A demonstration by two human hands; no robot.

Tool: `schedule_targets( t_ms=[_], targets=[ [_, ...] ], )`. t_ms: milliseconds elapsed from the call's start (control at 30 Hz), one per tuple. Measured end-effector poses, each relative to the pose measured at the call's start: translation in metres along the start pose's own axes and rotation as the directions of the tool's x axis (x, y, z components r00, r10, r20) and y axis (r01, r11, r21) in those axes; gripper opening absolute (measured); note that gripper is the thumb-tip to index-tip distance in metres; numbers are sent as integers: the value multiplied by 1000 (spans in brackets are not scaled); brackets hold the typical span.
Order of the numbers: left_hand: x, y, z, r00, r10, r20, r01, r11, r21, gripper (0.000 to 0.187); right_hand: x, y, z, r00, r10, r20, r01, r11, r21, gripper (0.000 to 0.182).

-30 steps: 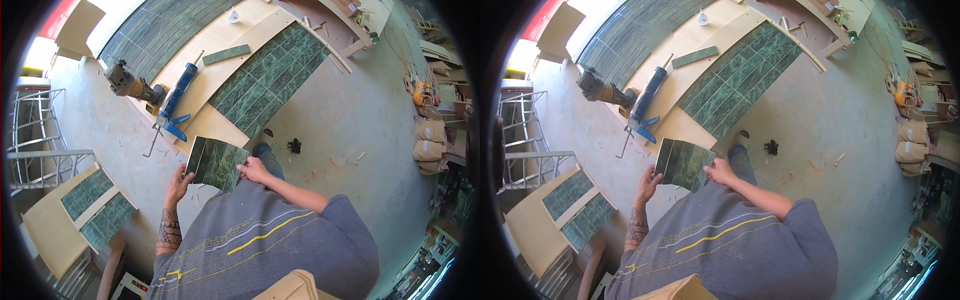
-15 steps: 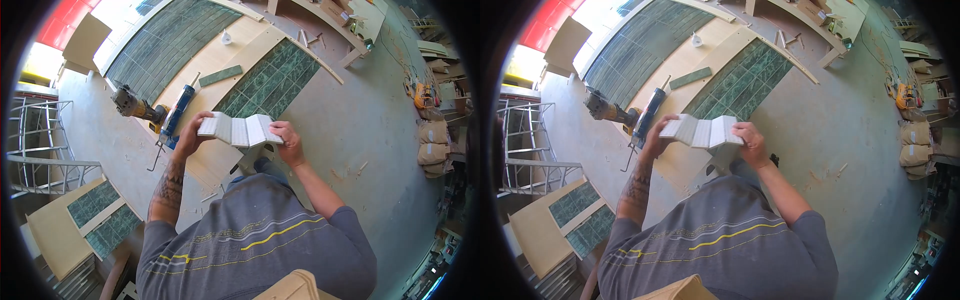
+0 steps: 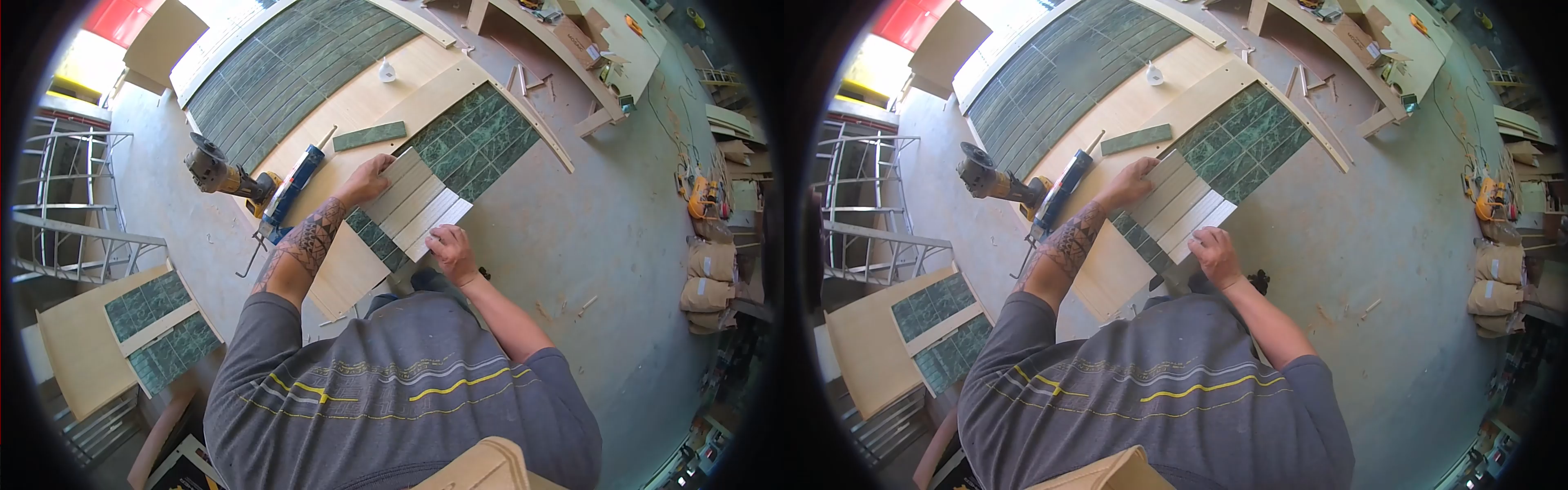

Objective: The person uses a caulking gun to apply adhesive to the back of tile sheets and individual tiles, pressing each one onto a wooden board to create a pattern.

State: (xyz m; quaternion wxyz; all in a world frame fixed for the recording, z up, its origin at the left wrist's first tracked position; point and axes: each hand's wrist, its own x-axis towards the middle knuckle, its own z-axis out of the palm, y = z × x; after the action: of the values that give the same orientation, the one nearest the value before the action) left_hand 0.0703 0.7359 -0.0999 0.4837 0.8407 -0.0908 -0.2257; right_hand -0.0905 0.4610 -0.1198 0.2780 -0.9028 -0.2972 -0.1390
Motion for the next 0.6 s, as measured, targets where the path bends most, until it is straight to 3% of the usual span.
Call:
schedule_targets(
  t_ms=[67, 167, 233, 367, 433, 500, 567, 600],
  targets=[
    [5, -6, 0, 998, 3, -55, -1, 999, 46, 55, 5, 4, 11, 1000, 14, 7, -14, 1000, -11, 20],
    [4, -8, 2, 973, -157, -170, 166, 985, 42, 50, 13, 4, 24, 999, 23, 29, -23, 999, -24, 19],
    [5, -24, 10, 955, 12, -295, 51, 977, 205, 47, 15, 5, 27, 999, 15, 49, -13, 1000, -27, 19],
    [-25, -25, 15, 896, 82, -436, 18, 975, 221, 42, 12, 5, 30, 996, 36, 86, -31, 998, -58, 18],
    [-55, -27, 20, 704, 152, -693, -35, 983, 181, 42, 9, 6, 32, 992, 80, 99, -76, 996, -38, 17],
    [-105, -36, 23, 511, 17, -860, 80, 995, 67, 50, 6, 6, 35, 992, 88, 93, -85, 996, -37, 16],
    [-154, -63, 32, 252, -70, -965, 338, 941, 20, 63, 3, 4, 35, 991, 103, 82, -101, 994, -37, 16],
    [-176, -81, 34, 180, -218, -959, 367, 920, -140, 72, 2, 2, 34, 985, 136, 104, -134, 991, -25, 17]
  ],
)
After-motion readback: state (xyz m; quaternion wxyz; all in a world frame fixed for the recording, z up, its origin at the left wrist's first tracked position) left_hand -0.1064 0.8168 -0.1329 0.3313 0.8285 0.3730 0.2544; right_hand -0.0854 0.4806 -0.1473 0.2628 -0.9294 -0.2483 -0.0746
